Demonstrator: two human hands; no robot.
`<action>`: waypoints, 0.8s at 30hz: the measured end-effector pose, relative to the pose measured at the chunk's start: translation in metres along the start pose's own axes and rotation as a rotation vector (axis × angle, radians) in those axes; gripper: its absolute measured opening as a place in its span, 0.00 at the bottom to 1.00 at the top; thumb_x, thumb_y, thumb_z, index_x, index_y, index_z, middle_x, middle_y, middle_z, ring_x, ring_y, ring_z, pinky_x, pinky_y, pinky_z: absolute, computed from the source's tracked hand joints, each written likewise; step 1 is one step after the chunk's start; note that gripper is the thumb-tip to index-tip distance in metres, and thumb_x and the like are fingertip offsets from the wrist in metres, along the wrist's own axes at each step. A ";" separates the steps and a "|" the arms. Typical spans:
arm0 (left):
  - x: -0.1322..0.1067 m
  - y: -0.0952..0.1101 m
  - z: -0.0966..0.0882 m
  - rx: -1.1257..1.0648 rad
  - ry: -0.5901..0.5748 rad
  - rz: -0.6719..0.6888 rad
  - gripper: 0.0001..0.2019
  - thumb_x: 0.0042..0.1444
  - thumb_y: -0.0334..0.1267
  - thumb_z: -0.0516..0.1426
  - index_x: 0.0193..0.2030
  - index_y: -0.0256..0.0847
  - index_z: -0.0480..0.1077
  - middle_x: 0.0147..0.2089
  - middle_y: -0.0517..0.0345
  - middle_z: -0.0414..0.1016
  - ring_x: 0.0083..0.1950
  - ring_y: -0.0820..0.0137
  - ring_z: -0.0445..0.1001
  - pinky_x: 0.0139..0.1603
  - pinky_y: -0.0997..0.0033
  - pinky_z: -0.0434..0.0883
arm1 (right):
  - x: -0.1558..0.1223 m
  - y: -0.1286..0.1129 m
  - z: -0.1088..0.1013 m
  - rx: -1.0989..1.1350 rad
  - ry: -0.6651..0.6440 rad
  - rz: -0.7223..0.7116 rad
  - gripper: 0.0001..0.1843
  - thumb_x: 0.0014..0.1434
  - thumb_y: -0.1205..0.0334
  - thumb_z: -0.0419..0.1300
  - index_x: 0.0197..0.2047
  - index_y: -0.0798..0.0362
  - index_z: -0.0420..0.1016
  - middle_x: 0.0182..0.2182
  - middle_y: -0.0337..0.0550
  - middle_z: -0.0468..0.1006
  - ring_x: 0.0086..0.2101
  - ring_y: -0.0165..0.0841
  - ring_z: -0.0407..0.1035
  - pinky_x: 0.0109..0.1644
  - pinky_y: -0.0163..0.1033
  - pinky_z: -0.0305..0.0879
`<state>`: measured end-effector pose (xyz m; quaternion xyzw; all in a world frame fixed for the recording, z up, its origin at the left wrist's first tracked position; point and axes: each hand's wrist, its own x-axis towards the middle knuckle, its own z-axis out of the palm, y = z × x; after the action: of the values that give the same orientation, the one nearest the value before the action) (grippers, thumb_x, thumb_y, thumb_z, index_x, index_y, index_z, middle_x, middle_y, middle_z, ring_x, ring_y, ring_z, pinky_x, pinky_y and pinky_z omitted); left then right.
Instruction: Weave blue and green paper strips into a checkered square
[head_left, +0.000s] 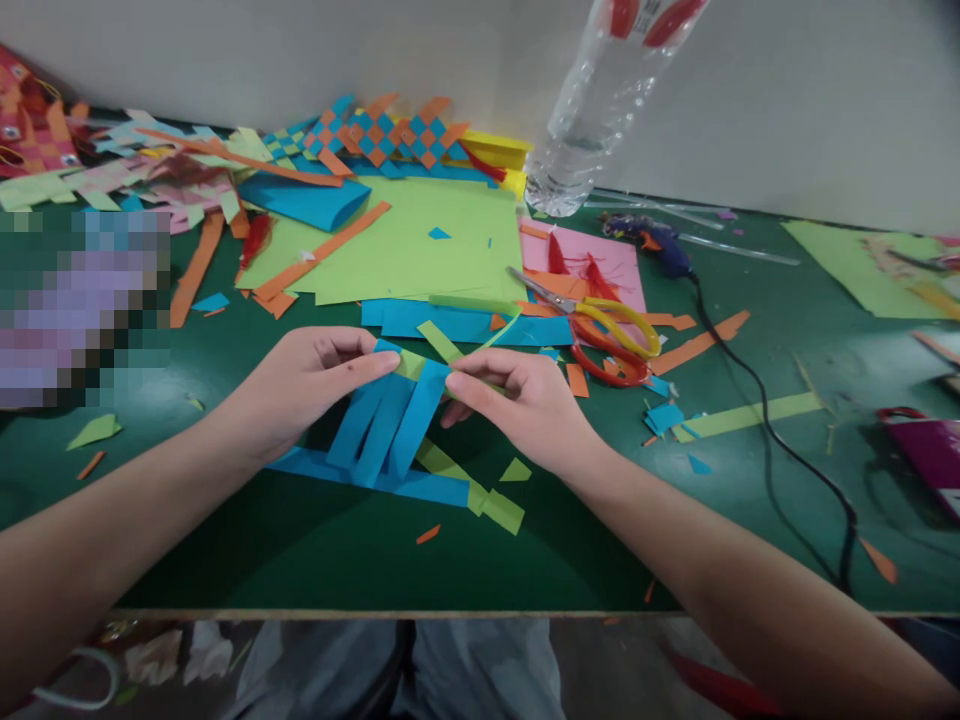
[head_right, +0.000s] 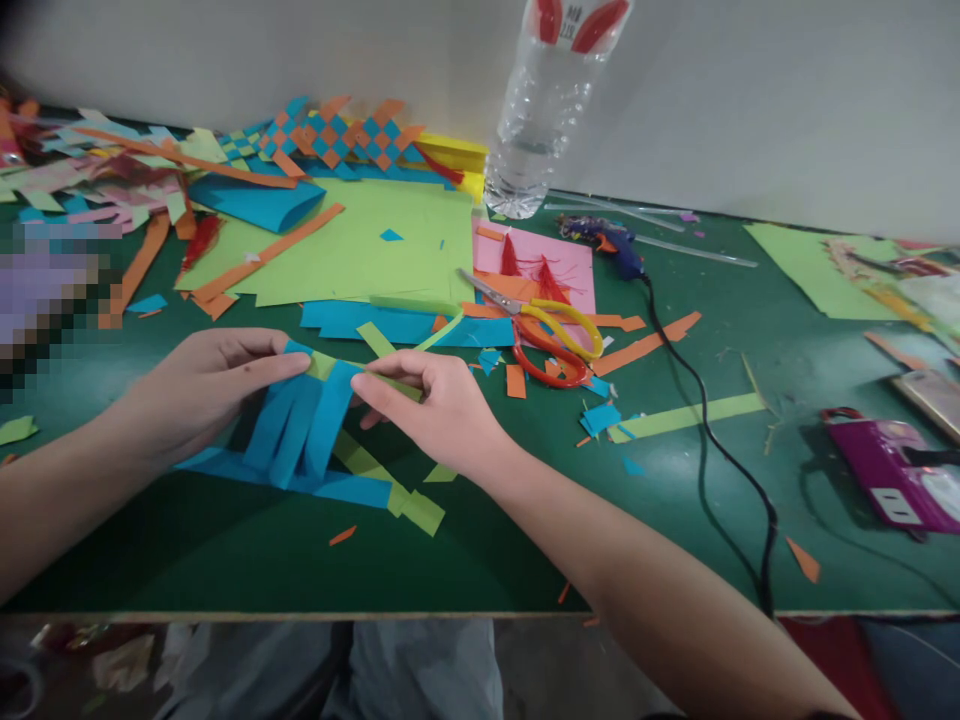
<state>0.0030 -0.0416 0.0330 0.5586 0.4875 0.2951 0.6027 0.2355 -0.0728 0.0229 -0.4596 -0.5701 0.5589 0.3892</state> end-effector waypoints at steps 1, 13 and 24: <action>0.000 0.000 0.000 0.011 -0.006 0.017 0.19 0.57 0.49 0.66 0.25 0.40 0.68 0.19 0.68 0.64 0.19 0.78 0.61 0.19 0.78 0.59 | 0.000 0.000 0.000 0.016 -0.011 0.011 0.17 0.56 0.47 0.74 0.37 0.52 0.82 0.29 0.38 0.85 0.29 0.32 0.82 0.38 0.36 0.80; 0.001 0.000 0.000 0.141 0.007 0.062 0.18 0.52 0.53 0.67 0.25 0.42 0.73 0.22 0.64 0.67 0.22 0.75 0.63 0.23 0.76 0.62 | 0.001 -0.003 0.002 0.157 -0.029 0.068 0.18 0.50 0.49 0.77 0.32 0.53 0.80 0.26 0.37 0.85 0.26 0.30 0.81 0.35 0.36 0.81; 0.000 0.002 0.002 0.297 -0.048 0.071 0.23 0.56 0.57 0.60 0.21 0.41 0.67 0.20 0.64 0.60 0.22 0.74 0.58 0.22 0.75 0.58 | 0.002 -0.009 0.002 0.222 -0.038 0.117 0.16 0.49 0.55 0.78 0.28 0.54 0.78 0.21 0.35 0.82 0.20 0.26 0.74 0.27 0.31 0.74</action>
<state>0.0051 -0.0413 0.0350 0.6654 0.4913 0.2272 0.5141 0.2327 -0.0714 0.0314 -0.4355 -0.4841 0.6489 0.3937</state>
